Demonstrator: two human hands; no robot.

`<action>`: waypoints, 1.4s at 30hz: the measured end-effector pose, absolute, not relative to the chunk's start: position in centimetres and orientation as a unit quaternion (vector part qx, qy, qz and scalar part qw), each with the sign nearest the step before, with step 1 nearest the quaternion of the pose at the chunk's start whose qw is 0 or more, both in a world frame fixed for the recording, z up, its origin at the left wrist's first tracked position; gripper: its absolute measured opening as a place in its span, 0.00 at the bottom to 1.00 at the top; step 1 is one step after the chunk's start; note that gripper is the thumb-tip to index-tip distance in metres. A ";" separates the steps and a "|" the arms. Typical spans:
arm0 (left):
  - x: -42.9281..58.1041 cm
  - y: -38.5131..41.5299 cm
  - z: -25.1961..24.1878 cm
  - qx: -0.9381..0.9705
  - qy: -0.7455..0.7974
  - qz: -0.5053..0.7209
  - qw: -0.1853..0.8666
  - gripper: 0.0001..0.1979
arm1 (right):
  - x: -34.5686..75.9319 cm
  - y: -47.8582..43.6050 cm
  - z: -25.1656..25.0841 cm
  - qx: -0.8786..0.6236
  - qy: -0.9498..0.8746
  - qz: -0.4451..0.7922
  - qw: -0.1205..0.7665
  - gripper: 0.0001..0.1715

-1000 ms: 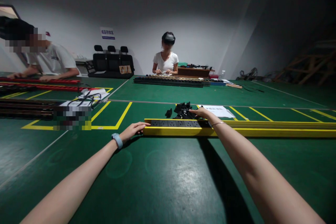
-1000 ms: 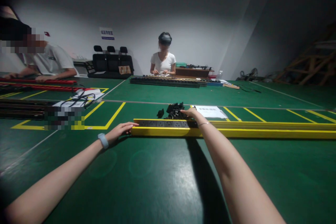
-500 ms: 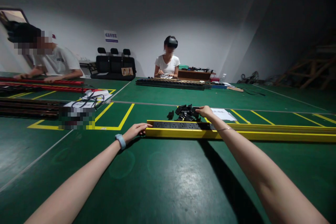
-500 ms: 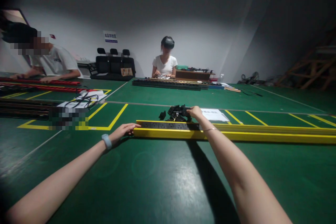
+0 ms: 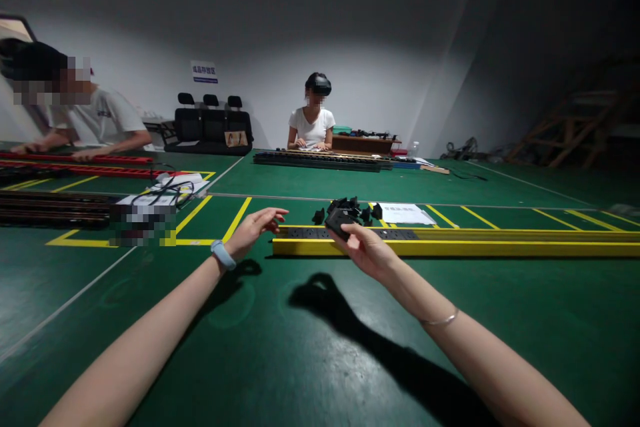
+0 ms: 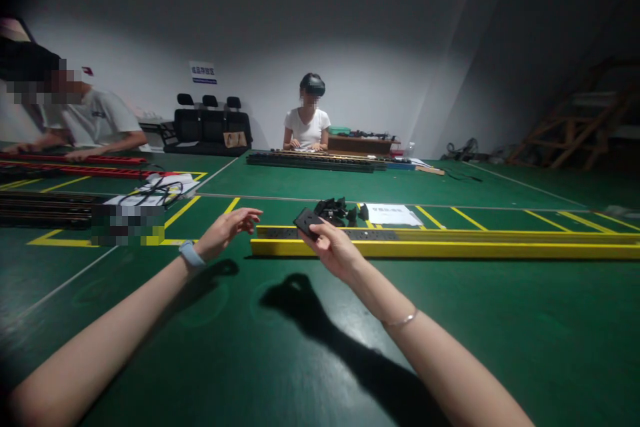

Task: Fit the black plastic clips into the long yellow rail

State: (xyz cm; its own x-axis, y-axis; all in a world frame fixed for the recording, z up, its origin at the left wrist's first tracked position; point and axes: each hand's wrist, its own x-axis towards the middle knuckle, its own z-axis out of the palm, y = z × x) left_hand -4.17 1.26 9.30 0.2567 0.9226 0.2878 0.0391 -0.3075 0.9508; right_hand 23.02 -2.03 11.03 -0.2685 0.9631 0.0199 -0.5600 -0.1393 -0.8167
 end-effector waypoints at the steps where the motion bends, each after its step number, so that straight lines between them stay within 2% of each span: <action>1: -3.2 0.6 9.8 0.659 0.362 0.465 0.468 0.25 | 22.2 -2.3 10.8 -0.265 -0.364 0.714 0.537 0.14; 4: -0.4 -1.1 10.1 0.672 0.351 0.432 0.488 0.27 | 20.0 -2.2 9.6 -0.266 -0.340 0.730 0.530 0.12; 9: 2.2 -1.9 8.3 0.584 0.396 0.519 0.483 0.24 | 16.5 -2.0 7.7 -0.323 -0.311 0.709 0.544 0.19; 14: -0.6 0.6 7.7 0.491 0.433 0.562 0.505 0.23 | 15.1 -3.6 6.6 -0.310 -0.452 0.666 0.507 0.33; 16: -3.2 2.3 7.3 0.445 0.444 0.599 0.496 0.22 | 15.6 -4.4 5.4 -0.306 -0.523 0.646 0.464 0.38; 18: -5.8 3.9 6.4 0.408 0.475 0.613 0.482 0.19 | 16.5 -5.0 3.8 -0.301 -0.585 0.630 0.413 0.39; 22: -8.3 5.6 3.4 0.386 0.526 0.582 0.486 0.18 | 18.2 -6.1 1.4 -0.298 -0.741 0.469 0.378 0.43; 25: -7.9 5.5 1.8 0.404 0.522 0.571 0.488 0.19 | 18.8 -6.7 1.4 -0.272 -0.839 0.346 0.321 0.45; 29: -6.8 5.2 0.9 0.433 0.514 0.564 0.480 0.21 | 18.7 -7.0 1.9 -0.286 -0.857 0.302 0.304 0.46; 35: -6.5 5.1 0.2 0.458 0.500 0.563 0.473 0.23 | 18.6 -6.7 2.0 -0.286 -0.873 0.278 0.279 0.35; 42: -6.4 5.0 0.0 0.477 0.496 0.544 0.480 0.27 | 18.6 -6.7 1.7 -0.297 -0.870 0.271 0.285 0.37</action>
State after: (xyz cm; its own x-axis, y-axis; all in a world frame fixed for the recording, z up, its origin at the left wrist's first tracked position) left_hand -6.43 5.04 -0.04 -0.0843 0.9955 0.0439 -0.0493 -0.0482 0.9976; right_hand 18.63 -6.71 1.65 -0.6608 0.6717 0.3349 0.3627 0.6763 -0.6411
